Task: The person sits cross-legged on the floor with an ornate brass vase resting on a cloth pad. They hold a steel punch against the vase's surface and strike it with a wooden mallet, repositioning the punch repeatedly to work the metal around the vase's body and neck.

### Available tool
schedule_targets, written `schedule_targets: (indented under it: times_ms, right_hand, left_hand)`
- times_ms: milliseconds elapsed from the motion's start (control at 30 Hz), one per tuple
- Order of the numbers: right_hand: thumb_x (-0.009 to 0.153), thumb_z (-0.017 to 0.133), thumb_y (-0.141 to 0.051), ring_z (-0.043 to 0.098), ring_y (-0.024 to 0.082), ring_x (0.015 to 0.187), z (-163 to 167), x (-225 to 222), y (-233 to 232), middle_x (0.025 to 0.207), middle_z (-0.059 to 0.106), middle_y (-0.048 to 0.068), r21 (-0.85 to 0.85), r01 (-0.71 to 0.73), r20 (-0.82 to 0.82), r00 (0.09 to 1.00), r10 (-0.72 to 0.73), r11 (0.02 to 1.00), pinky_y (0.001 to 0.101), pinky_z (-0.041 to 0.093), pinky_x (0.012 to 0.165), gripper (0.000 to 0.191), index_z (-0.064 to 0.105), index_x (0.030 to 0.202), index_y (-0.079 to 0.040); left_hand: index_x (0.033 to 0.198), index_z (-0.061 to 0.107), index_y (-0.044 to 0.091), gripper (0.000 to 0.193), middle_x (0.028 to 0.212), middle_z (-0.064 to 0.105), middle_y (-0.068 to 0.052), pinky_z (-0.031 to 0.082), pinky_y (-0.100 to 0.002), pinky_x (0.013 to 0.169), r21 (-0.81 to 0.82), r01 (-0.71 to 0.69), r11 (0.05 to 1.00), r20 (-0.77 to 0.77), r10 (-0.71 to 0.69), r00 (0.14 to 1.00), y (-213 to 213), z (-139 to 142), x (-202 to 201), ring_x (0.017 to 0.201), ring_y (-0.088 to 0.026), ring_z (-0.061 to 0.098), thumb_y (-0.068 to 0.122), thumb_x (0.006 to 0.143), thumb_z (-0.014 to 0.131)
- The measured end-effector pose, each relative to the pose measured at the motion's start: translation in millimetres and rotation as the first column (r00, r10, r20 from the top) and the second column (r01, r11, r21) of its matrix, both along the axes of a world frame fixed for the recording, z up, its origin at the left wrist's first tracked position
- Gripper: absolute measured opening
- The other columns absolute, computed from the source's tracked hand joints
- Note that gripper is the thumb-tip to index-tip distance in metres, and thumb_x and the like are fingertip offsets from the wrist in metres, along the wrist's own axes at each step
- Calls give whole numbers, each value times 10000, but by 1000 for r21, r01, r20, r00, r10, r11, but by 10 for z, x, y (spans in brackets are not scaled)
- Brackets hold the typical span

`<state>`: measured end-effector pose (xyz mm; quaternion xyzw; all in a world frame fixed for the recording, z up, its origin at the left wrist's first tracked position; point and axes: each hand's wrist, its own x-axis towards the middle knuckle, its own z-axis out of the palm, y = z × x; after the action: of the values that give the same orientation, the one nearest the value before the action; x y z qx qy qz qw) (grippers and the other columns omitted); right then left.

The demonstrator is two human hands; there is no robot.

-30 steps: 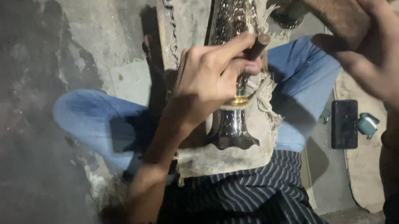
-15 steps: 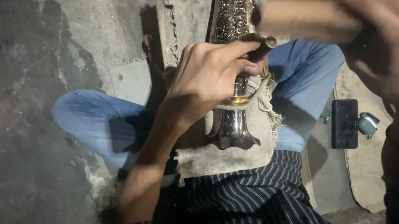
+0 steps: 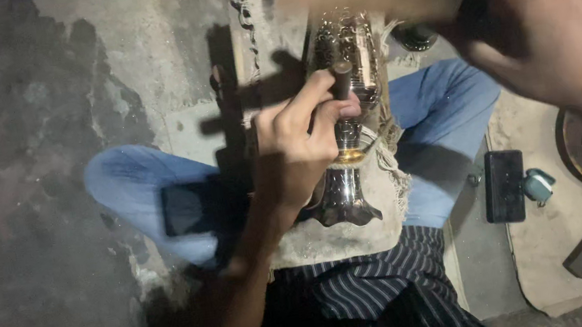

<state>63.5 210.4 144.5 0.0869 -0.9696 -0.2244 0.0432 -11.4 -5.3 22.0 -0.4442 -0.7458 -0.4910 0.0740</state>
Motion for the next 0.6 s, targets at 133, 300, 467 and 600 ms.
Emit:
schedule_targets:
  times_ms: [133, 300, 467, 600]
  right_hand:
    - [892, 774, -220, 598, 138, 588, 19, -105, -35, 885, 709, 48, 116, -91, 70, 994, 83, 989, 265, 460, 529, 680, 584, 1545, -233]
    - [968, 677, -161, 584, 82, 573, 11, -169, -74, 880, 703, -8, 251, -63, 176, 984, 19, 966, 234, 444, 509, 702, 486, 1624, -323]
    - [1014, 617, -70, 682, 182, 875, 50, -222, -131, 1108, 700, 73, -188, -156, 79, 982, 174, 970, 310, 542, 734, 514, 474, 1492, -192]
    - [1024, 589, -24, 693, 216, 971, 10, -245, -170, 1227, 660, 129, -563, -46, 136, 980, 147, 825, 334, 593, 778, 536, 473, 1541, -107]
  left_hand:
    - [1011, 646, 34, 55, 945, 793, -23, 639, -270, 720, 58, -72, 996, 283, 52, 958, -20, 68, 111, 834, -152, 800, 26, 976, 688]
    - [994, 645, 22, 42, 953, 781, -42, 644, -257, 720, 66, -138, 988, 326, 110, 939, -46, 115, 199, 880, -159, 805, -17, 980, 652]
    - [1005, 642, -4, 26, 962, 778, -68, 653, -257, 769, 139, -140, 980, 400, 74, 914, -49, 94, 220, 903, -155, 807, -28, 995, 642]
    - [1046, 634, -16, 30, 994, 774, -86, 669, -263, 805, 213, -142, 967, 492, 20, 870, -45, 36, 202, 936, -156, 800, -16, 1016, 633]
